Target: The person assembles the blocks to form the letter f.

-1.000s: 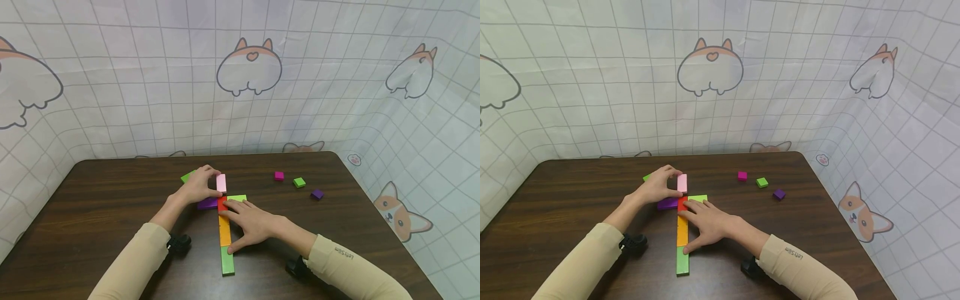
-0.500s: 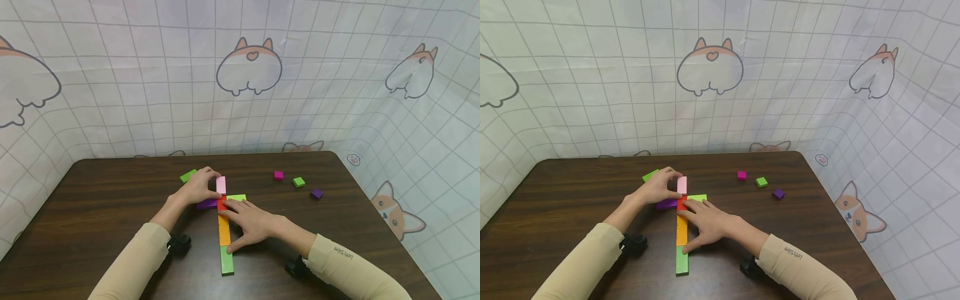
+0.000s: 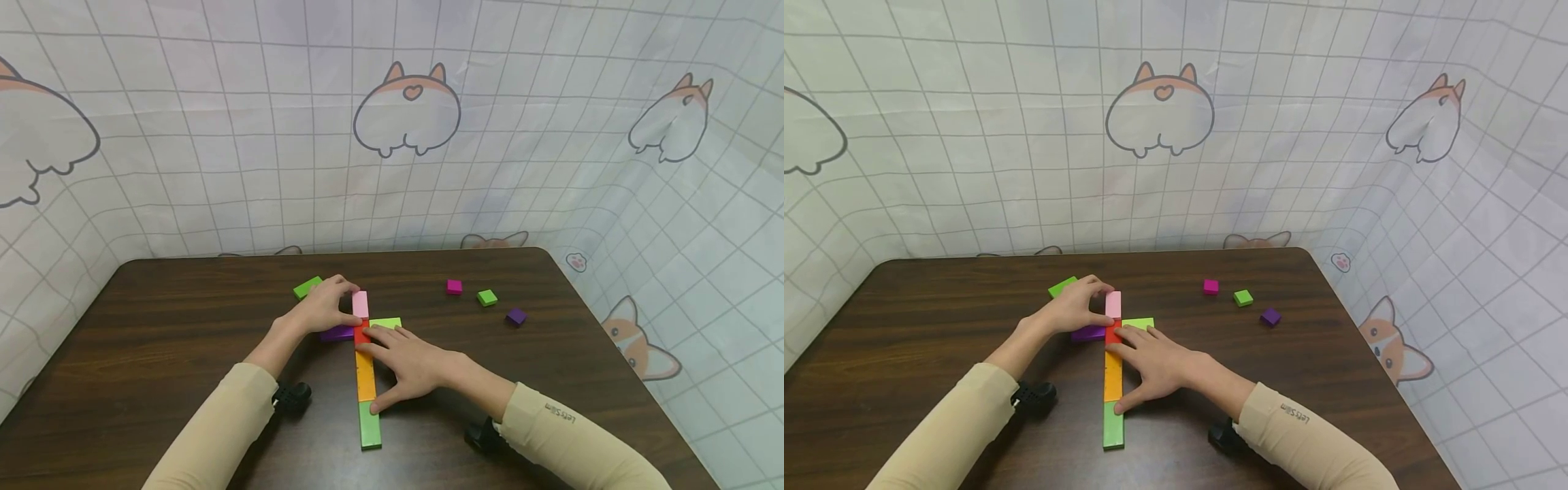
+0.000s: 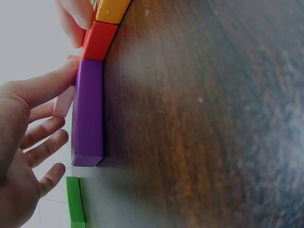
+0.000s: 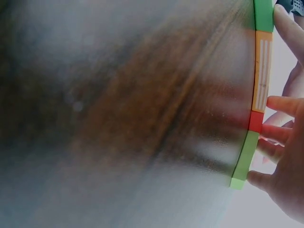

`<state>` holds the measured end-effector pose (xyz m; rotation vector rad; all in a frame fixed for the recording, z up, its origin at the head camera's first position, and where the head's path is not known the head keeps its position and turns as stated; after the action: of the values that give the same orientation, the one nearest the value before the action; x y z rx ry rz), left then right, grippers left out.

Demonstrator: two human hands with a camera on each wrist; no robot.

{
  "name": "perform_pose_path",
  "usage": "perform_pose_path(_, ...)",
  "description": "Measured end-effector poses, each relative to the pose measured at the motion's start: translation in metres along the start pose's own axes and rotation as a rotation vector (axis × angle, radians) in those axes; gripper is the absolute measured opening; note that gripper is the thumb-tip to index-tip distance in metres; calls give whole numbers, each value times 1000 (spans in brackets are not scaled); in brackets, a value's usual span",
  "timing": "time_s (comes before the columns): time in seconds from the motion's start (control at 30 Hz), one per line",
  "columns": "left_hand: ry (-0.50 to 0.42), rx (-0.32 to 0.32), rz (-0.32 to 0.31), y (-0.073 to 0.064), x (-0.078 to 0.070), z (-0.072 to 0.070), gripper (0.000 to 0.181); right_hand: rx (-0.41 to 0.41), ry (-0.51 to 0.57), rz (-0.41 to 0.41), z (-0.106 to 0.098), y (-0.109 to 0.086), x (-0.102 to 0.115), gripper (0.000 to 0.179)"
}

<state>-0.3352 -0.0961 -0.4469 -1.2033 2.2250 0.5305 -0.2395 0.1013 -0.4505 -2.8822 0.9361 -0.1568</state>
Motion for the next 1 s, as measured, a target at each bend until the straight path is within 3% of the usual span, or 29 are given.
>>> perform_pose_path(1.0, -32, 44, 7, -1, 4, 2, 63, -1, 4, -3, -1, 0, 0, 103)
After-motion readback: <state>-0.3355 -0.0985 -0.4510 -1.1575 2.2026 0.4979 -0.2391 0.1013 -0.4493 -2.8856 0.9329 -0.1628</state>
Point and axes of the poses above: each hand's wrist, its own y-axis towards the middle knuckle, its own z-axis out of the palm, x = y × z, the point moved 3 cm from there along y, towards the middle knuckle, and after that the axes turned 10 degrees about -y, right-handed, at the moved point
